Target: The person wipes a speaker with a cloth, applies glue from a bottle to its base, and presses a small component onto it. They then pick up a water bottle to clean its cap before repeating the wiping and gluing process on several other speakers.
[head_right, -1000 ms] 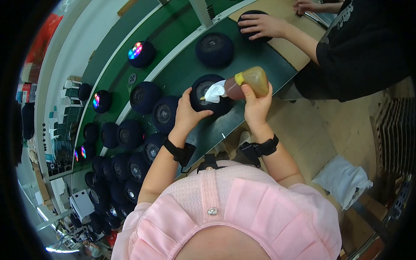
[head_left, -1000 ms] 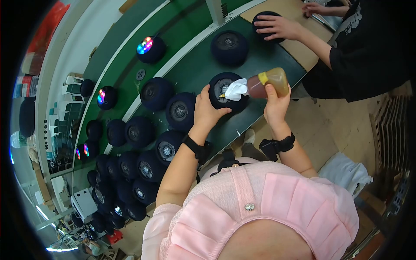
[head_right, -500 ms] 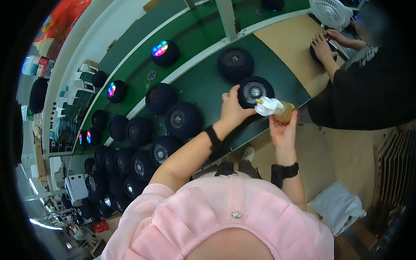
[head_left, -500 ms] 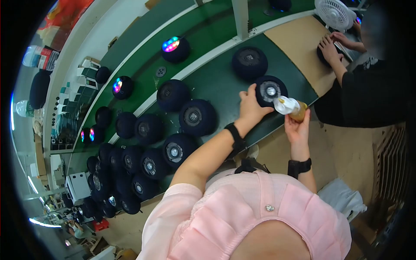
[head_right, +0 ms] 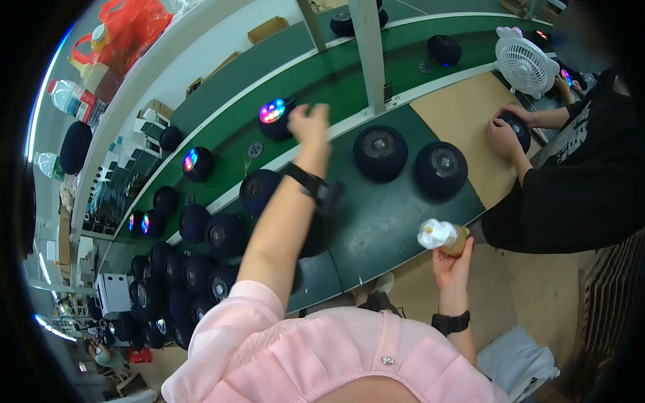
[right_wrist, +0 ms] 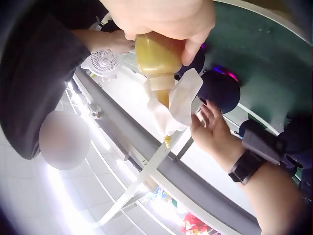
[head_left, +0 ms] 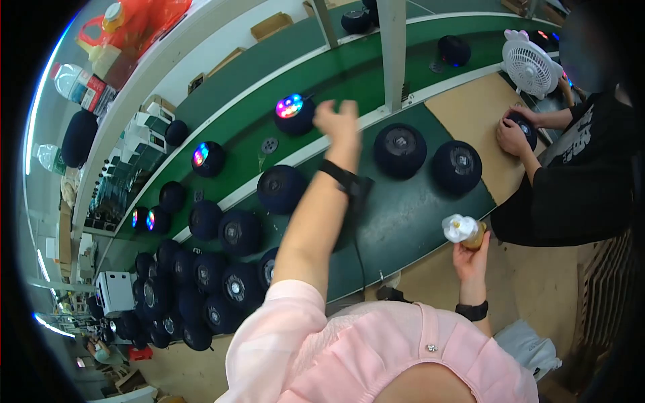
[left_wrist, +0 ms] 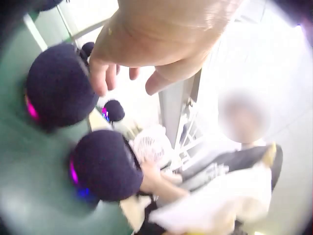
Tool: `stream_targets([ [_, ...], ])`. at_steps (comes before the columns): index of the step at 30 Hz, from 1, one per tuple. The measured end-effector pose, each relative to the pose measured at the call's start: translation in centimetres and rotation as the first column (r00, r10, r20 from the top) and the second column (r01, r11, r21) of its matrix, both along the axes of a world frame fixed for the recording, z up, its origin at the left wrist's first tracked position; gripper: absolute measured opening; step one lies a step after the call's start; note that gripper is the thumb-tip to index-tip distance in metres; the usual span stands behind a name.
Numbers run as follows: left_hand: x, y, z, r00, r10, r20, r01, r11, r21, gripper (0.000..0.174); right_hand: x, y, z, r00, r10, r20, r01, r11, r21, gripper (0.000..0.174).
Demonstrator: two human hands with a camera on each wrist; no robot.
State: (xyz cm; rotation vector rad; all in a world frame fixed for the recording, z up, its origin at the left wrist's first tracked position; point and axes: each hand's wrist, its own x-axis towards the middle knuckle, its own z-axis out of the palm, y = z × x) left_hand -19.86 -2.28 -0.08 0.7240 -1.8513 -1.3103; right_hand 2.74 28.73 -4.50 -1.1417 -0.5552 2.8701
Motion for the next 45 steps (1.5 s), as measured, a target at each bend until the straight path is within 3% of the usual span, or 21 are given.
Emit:
stream_targets([
  [1, -1.6, -4.4, -0.1, 0.993, 0.035, 0.115, -0.047, 0.993, 0.105, 0.048, 0.2, -0.3, 0.1, 1.000, 0.023, -0.007, -0.023, 1.000, -0.011, 0.044],
  [2, -0.5, -5.0, 3.9, 0.948, 0.194, 0.251, -0.278, 0.890, 0.362, 0.049, 0.5, -0.5, -0.2, 0.999, 0.047, -0.010, -0.047, 0.999, -0.017, 0.044],
  [3, -4.9, -10.8, -2.4, 0.953, 0.275, 0.127, -0.289, 0.698, 0.655, 0.049, 1.1, -0.6, -0.8, 0.996, 0.082, -0.025, -0.083, 0.996, -0.025, 0.044],
  [4, -4.3, -12.6, -2.4, 0.990, 0.139, 0.002, -0.088, 0.615, 0.783, 0.048, 1.4, -0.7, -1.1, 0.993, 0.107, -0.042, -0.109, 0.994, -0.030, 0.045],
  [6, -7.3, -18.5, -8.2, 0.996, 0.004, -0.084, 0.062, 0.636, 0.769, 0.048, 2.1, -1.5, -0.7, 0.998, 0.058, 0.014, -0.058, 0.998, -0.040, 0.046],
  [8, -8.8, -20.3, -11.2, 0.997, 0.072, -0.038, -0.021, 0.676, 0.737, 0.063, 2.6, -1.4, -0.8, 0.996, 0.029, 0.079, -0.026, 0.999, -0.046, 0.048],
  [10, -8.9, -19.1, -11.0, 0.992, 0.026, 0.127, -0.117, 0.613, 0.781, 0.067, 3.5, -0.9, -1.4, 0.989, -0.007, 0.149, 0.014, 0.999, -0.047, 0.050],
  [11, -8.4, -18.5, -10.2, 0.981, 0.034, 0.190, -0.162, 0.681, 0.714, 0.070, 3.8, -0.5, -2.0, 0.988, -0.021, 0.156, 0.026, 0.999, -0.027, 0.051],
  [12, -7.4, -18.3, -9.2, 0.993, -0.080, 0.091, -0.019, 0.643, 0.766, 0.076, 4.0, -0.2, -2.2, 0.986, -0.029, 0.161, 0.033, 0.999, -0.026, 0.051],
  [13, -7.1, -18.0, -8.5, 0.992, -0.085, 0.093, -0.016, 0.645, 0.764, 0.076, 4.0, -0.2, -2.4, 0.989, -0.034, 0.145, 0.036, 0.999, -0.007, 0.050],
  [16, -5.9, -16.8, -6.7, 0.913, -0.192, 0.359, -0.045, 0.829, 0.558, 0.090, 4.1, -0.3, -2.6, 0.989, -0.050, 0.140, 0.051, 0.999, -0.001, 0.049],
  [17, -5.8, -17.2, -7.0, 0.913, -0.349, 0.212, 0.236, 0.875, 0.423, 0.099, 3.9, -0.4, -2.6, 0.987, -0.062, 0.149, 0.064, 0.998, -0.005, 0.049],
  [18, -5.3, -16.7, -7.5, 0.892, -0.363, 0.268, 0.317, 0.927, 0.201, 0.101, 3.8, -0.5, -2.7, 0.987, -0.059, 0.153, 0.062, 0.998, -0.013, 0.049],
  [22, -2.6, -13.2, -4.6, 0.790, -0.512, 0.338, 0.610, 0.716, -0.339, 0.107, 2.5, -1.0, -2.9, 0.990, -0.013, 0.142, 0.018, 0.999, -0.033, 0.049],
  [25, 0.9, -10.2, -1.8, 0.681, -0.465, 0.566, 0.730, 0.487, -0.479, 0.105, 1.7, -1.5, -2.0, 0.992, 0.038, 0.121, -0.032, 0.998, -0.051, 0.046],
  [28, 5.9, -6.5, 0.1, 0.598, -0.519, 0.610, 0.801, 0.387, -0.456, 0.097, 1.0, -2.3, -1.5, 0.993, 0.080, 0.091, -0.075, 0.996, -0.051, 0.042],
  [32, 13.5, -2.4, 1.2, 0.560, -0.545, 0.624, 0.826, 0.428, -0.368, 0.088, -0.2, -3.2, -0.9, 0.996, 0.059, 0.065, -0.054, 0.996, -0.074, 0.050],
  [34, 16.9, -0.4, 1.8, 0.543, -0.577, 0.610, 0.840, 0.365, -0.402, 0.083, -0.6, -3.5, -0.4, 0.996, 0.085, 0.029, -0.082, 0.993, -0.083, 0.052],
  [38, 20.9, 1.4, -0.2, 0.554, -0.621, 0.554, 0.830, 0.467, -0.306, 0.076, -1.1, -4.2, 0.1, 0.995, 0.096, -0.025, -0.096, 0.995, -0.030, 0.055],
  [43, 21.9, 1.9, -1.8, 0.581, -0.704, 0.409, 0.814, 0.511, -0.275, 0.091, -2.0, -5.1, 0.9, 0.962, 0.202, -0.182, -0.160, 0.962, 0.224, 0.049],
  [45, 21.5, 2.2, -2.5, 0.585, -0.725, 0.364, 0.804, 0.578, -0.141, 0.107, -2.7, -5.5, 0.9, 0.938, 0.208, -0.278, -0.093, 0.922, 0.376, 0.043],
])
